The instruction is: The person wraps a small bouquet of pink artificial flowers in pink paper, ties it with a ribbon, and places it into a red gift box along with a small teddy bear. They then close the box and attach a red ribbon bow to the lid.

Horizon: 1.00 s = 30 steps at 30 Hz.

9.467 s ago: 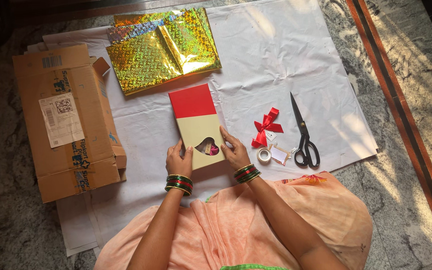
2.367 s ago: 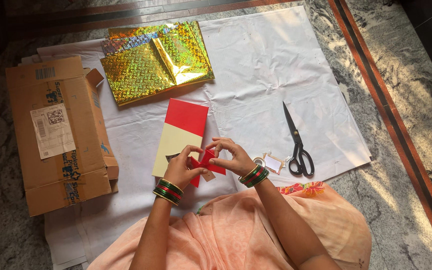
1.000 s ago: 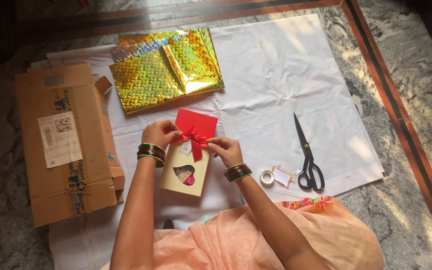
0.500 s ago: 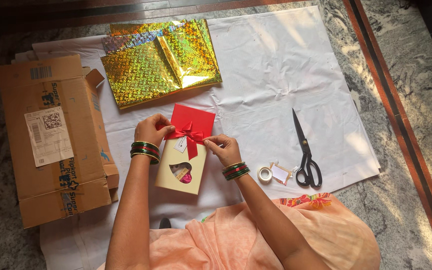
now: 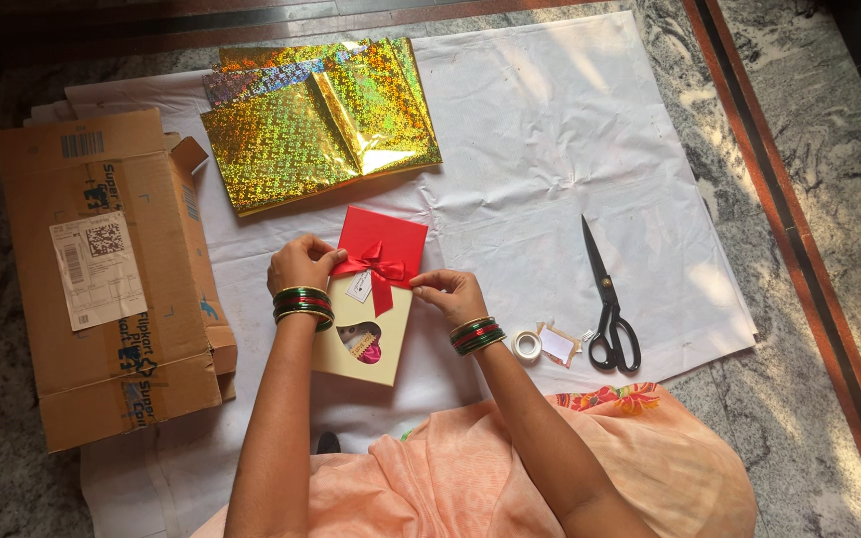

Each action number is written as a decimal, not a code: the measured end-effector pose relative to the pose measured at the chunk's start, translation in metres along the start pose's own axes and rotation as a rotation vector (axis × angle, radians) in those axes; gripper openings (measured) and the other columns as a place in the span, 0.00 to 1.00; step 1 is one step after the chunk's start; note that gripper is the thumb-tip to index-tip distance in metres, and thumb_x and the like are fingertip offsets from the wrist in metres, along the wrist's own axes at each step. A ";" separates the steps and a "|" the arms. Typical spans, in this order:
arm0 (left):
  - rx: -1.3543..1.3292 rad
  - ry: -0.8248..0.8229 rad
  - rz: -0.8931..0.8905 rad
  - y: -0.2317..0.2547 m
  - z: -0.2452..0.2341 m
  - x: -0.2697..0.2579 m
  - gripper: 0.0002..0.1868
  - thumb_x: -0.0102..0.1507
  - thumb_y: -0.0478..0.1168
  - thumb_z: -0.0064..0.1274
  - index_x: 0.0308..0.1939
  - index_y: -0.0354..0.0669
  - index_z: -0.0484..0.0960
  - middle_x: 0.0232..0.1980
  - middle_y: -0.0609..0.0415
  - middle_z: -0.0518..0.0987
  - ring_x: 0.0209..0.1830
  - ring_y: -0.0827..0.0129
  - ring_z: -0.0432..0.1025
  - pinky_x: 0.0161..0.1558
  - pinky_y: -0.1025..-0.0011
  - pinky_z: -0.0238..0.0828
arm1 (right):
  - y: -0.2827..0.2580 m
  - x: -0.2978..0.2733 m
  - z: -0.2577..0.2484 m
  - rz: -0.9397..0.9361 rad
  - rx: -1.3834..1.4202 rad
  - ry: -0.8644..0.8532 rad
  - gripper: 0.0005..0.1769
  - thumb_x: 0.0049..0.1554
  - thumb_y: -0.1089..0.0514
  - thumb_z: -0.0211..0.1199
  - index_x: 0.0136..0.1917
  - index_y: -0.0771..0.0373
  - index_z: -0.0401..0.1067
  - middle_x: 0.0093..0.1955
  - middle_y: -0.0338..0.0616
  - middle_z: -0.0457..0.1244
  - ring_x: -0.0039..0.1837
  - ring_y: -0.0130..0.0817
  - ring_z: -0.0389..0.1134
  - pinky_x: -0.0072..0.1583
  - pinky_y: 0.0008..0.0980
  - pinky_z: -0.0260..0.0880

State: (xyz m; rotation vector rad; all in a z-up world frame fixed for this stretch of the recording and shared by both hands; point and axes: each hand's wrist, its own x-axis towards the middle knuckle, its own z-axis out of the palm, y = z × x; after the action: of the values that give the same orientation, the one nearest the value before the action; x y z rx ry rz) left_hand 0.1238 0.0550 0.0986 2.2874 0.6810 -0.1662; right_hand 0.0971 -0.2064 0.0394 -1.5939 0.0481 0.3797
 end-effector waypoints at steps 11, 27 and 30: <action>0.042 0.158 0.681 0.002 0.000 -0.007 0.18 0.58 0.48 0.68 0.50 0.53 0.87 0.50 0.56 0.84 0.55 0.55 0.73 0.60 0.58 0.63 | -0.060 -0.016 0.015 -0.323 -0.390 0.156 0.15 0.51 0.66 0.69 0.53 0.58 0.79 0.45 0.40 0.71 0.45 0.25 0.72 0.45 0.23 0.73; -0.862 -0.194 -0.018 0.005 0.027 -0.019 0.12 0.60 0.35 0.64 0.45 0.31 0.83 0.38 0.46 0.85 0.33 0.65 0.82 0.27 0.71 0.82 | -0.069 -0.003 -0.002 -0.240 0.224 -0.057 0.42 0.58 0.62 0.66 0.80 0.55 0.50 0.52 0.38 0.69 0.51 0.24 0.69 0.52 0.25 0.73; -1.005 -0.141 -0.067 -0.018 0.050 -0.033 0.10 0.60 0.33 0.62 0.45 0.32 0.84 0.39 0.47 0.85 0.34 0.67 0.81 0.26 0.72 0.81 | -0.042 -0.007 0.005 -0.132 0.147 -0.067 0.41 0.55 0.62 0.69 0.77 0.56 0.55 0.45 0.41 0.71 0.44 0.24 0.70 0.46 0.24 0.71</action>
State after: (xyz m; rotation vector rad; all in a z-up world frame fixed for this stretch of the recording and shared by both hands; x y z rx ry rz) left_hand 0.0906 0.0174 0.0616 1.2790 0.5793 -0.0014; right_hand 0.1007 -0.2003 0.0813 -1.4293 -0.0791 0.3192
